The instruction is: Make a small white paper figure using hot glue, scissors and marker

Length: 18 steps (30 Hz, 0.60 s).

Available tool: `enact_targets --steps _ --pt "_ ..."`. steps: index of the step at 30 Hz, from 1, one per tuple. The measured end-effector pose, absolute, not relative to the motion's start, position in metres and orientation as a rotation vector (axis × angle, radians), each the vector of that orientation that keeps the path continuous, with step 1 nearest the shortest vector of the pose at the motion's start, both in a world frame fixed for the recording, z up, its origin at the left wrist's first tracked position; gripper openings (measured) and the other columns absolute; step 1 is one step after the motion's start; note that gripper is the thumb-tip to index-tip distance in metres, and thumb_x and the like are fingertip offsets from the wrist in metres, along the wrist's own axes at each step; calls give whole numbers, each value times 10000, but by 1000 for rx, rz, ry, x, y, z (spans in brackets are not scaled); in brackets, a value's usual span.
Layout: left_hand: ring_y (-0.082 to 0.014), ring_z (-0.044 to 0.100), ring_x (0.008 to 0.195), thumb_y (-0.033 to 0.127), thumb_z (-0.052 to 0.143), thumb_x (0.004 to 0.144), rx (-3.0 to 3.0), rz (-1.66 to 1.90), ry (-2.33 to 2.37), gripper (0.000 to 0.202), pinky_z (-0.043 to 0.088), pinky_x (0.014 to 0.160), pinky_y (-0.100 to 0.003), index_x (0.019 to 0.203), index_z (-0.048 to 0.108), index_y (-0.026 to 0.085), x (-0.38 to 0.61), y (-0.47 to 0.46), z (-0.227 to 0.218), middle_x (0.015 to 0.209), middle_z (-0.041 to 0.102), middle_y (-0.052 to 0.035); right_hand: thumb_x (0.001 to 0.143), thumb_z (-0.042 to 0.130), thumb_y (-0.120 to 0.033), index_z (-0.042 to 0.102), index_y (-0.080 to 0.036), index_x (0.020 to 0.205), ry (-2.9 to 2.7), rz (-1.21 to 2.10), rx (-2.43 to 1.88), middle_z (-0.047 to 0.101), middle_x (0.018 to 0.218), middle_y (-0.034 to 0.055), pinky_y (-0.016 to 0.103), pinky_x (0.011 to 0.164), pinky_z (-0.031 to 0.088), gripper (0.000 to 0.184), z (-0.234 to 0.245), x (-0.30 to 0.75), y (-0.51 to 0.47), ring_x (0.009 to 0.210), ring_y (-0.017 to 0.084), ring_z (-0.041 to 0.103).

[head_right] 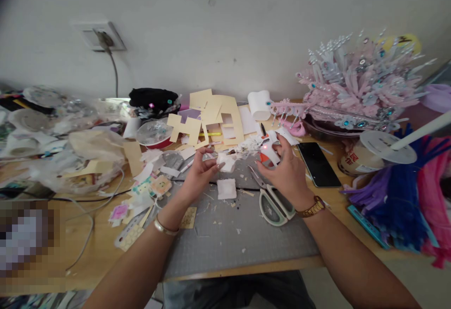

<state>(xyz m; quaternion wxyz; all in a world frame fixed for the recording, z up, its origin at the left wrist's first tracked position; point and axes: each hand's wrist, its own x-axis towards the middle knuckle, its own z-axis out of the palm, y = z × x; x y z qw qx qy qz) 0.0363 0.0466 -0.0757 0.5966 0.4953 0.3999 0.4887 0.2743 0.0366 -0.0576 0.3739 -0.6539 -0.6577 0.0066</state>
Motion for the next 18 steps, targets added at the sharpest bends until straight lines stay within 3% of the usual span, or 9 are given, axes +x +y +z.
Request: enact_targets --steps 4,10,18 --pt "-85 510 604 276 738 755 1183 1170 933 342 371 572 -188 939 453 233 38 48 -77 677 568 62 678 716 -436 449 -142 1390 -1685 2 -1710 731 1113 148 428 839 563 815 -58 274 37 1001 322 705" --pt "-149 633 840 218 737 721 1164 1261 999 265 506 779 -267 927 570 213 40 51 -79 858 648 -7 687 710 -439 438 -153 1401 -1684 -3 -1716 731 1116 144 429 831 564 816 -59 274 37 999 322 704" --pt "-157 653 849 172 724 717 1190 1293 1043 181 523 784 -269 877 643 194 39 51 -79 905 702 -29 681 717 -418 446 -142 1390 -1693 -19 -1704 727 1126 150 428 859 558 807 -60 274 37 1022 321 701"
